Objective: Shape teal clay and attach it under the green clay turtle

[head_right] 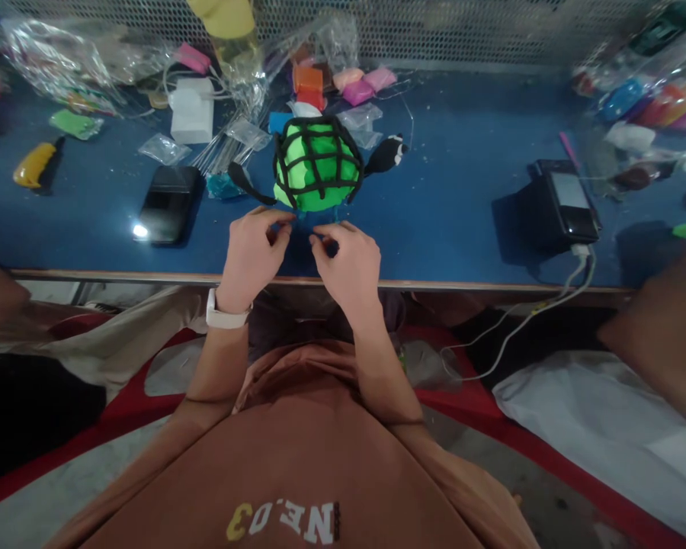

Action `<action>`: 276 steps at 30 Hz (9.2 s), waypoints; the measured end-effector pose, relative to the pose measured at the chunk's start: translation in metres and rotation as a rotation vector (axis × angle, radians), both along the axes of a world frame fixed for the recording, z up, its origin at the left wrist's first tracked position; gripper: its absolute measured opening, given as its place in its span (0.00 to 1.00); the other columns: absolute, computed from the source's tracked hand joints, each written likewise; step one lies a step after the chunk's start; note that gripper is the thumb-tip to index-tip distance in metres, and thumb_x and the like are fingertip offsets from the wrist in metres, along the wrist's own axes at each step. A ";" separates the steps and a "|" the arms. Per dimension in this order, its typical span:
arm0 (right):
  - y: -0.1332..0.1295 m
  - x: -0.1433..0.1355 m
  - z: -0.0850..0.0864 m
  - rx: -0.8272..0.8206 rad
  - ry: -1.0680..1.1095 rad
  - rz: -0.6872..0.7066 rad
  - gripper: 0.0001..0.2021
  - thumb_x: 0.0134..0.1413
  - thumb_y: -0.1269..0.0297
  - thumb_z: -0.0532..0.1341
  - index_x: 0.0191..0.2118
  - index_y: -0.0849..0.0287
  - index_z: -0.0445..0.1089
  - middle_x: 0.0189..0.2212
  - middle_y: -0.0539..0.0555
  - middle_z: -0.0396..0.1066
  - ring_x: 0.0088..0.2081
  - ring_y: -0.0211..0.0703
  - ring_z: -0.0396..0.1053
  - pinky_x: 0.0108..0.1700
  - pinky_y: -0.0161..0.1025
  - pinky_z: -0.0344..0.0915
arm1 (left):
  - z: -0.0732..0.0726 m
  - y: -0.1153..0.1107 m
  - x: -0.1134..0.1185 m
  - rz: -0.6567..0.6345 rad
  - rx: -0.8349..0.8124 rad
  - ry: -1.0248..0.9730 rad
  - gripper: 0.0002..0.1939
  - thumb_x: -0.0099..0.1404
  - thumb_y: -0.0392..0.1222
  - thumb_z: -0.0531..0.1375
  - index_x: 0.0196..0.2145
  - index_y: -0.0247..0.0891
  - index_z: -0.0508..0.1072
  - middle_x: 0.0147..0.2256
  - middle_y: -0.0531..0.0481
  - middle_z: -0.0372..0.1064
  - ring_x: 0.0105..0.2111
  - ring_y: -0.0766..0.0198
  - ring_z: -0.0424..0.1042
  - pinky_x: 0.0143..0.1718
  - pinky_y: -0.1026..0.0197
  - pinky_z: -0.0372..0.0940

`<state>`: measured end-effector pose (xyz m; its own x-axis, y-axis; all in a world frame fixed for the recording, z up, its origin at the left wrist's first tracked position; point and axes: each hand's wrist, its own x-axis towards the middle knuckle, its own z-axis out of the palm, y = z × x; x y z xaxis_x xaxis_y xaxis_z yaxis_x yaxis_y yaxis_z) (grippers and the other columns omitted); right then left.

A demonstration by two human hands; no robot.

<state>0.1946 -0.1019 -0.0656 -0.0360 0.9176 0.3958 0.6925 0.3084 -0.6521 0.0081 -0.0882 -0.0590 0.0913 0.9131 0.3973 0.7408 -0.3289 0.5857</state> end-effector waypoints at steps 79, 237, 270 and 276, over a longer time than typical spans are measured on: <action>-0.006 -0.010 0.001 -0.068 -0.010 0.120 0.23 0.73 0.67 0.63 0.69 0.53 0.75 0.46 0.53 0.86 0.44 0.51 0.82 0.46 0.45 0.72 | -0.001 -0.007 0.021 0.155 0.113 -0.116 0.07 0.78 0.39 0.67 0.45 0.45 0.88 0.42 0.49 0.87 0.36 0.60 0.82 0.41 0.57 0.74; 0.002 -0.012 0.022 -0.243 -0.174 -0.020 0.16 0.78 0.63 0.60 0.61 0.53 0.81 0.42 0.57 0.86 0.47 0.59 0.82 0.45 0.47 0.68 | 0.012 -0.009 0.026 0.146 -0.144 0.131 0.06 0.78 0.37 0.64 0.45 0.43 0.83 0.48 0.44 0.85 0.50 0.48 0.83 0.53 0.49 0.76; 0.028 -0.002 -0.002 -0.059 0.183 0.059 0.08 0.71 0.58 0.70 0.42 0.55 0.85 0.37 0.56 0.87 0.30 0.49 0.82 0.37 0.47 0.77 | 0.004 -0.015 0.031 0.139 -0.151 0.249 0.07 0.82 0.37 0.62 0.49 0.39 0.83 0.49 0.41 0.82 0.50 0.46 0.83 0.47 0.49 0.74; 0.026 -0.002 -0.003 -0.070 0.236 0.069 0.12 0.70 0.52 0.71 0.38 0.54 0.83 0.36 0.55 0.87 0.23 0.44 0.78 0.30 0.45 0.76 | 0.008 -0.013 0.033 0.133 -0.180 0.297 0.09 0.84 0.38 0.60 0.50 0.36 0.82 0.51 0.38 0.82 0.52 0.44 0.82 0.49 0.48 0.73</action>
<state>0.1924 -0.0757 -0.0681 -0.0136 0.9416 0.3364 0.4971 0.2983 -0.8148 0.0411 -0.1017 -0.0507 0.0545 0.9775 0.2036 0.9165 -0.1299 0.3782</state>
